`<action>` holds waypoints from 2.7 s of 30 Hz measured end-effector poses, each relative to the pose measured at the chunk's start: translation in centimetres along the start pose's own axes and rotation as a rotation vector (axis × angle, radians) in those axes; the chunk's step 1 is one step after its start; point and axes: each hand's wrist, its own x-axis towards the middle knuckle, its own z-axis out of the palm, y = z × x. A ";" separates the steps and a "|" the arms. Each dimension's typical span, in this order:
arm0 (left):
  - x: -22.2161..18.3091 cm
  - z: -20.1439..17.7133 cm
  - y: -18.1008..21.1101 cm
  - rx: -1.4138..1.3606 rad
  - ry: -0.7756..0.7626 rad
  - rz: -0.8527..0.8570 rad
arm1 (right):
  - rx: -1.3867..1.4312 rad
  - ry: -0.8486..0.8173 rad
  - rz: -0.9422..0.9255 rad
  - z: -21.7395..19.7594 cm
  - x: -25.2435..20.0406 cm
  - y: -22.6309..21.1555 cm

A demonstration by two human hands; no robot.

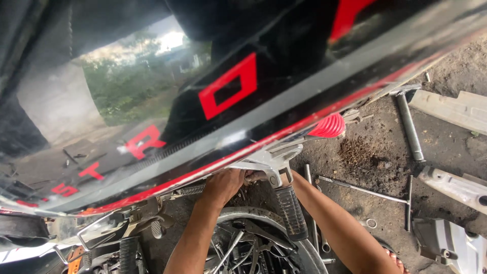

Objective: The person works on the engine and chain area of a motorcycle, using a wrench to loosen fasteners, removing a plastic side cover and setting it on the ground, then using pliers to work on components near the chain and footpeg before returning to the fasteners.

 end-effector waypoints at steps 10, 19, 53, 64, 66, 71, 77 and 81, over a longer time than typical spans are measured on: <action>0.1 -2.0 -0.4 1.319 0.387 0.264 | 0.039 -0.034 0.028 1.0 3.0 1.8; -0.1 -2.4 0.0 1.030 0.534 0.218 | 0.065 -0.054 0.053 1.5 4.3 7.1; -7.0 -4.1 2.0 -0.078 0.231 0.034 | -0.087 0.004 -0.001 7.7 -2.6 -5.4; -6.5 -3.9 2.1 -0.058 0.209 0.026 | -0.806 0.155 -0.276 8.0 -2.6 -8.5; -5.9 -3.6 2.1 -0.068 0.164 0.010 | -0.831 0.189 -0.288 7.4 -2.7 -8.2; -5.7 -2.7 1.8 -0.089 0.180 0.003 | -0.866 0.225 -0.306 7.0 -2.4 -7.4; -5.4 -2.1 0.9 -0.054 0.208 0.036 | -0.778 0.170 -0.241 7.6 -2.4 -8.8; -5.2 -1.9 1.1 -0.058 0.211 0.041 | -0.711 0.137 -0.178 7.9 -2.7 -10.2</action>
